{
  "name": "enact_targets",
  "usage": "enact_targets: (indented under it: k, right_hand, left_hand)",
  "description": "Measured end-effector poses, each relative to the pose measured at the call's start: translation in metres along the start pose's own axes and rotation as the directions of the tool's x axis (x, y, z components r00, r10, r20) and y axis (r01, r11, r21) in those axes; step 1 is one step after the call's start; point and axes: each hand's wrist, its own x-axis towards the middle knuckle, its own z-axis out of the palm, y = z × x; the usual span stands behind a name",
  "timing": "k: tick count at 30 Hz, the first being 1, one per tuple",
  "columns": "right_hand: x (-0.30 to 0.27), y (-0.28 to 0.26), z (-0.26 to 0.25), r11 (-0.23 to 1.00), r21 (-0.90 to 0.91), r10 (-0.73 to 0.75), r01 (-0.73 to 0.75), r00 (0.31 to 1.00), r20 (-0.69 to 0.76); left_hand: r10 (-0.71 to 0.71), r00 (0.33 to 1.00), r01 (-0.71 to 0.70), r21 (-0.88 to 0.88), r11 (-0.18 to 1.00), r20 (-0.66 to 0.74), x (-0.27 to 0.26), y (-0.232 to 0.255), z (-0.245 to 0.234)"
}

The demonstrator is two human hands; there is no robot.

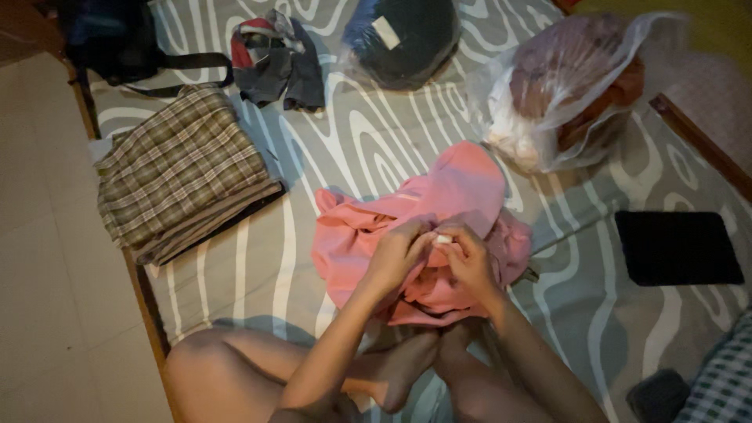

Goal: The person folds a pink hoodie and removes a pair of black pants from a plastic bag while sitting on a bed. The person spreads the hoodie out, folds the sleeves and bottom inward, and then stacks it with other folded laundry.

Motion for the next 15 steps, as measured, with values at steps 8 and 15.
enact_targets:
  k: [8,15]
  right_hand:
    - [-0.028,0.065,-0.022,0.933,0.186,0.304,-0.308,0.951,0.050]
    - [-0.065,0.120,-0.188,0.844,-0.169,0.414,-0.509,0.819,-0.399]
  left_hand:
    - [0.238,0.967,-0.253,0.271,0.929,0.090,0.008,-0.034,0.021]
    - [0.265,0.962,-0.272,0.392,0.879,0.073,0.006,-0.057,0.017]
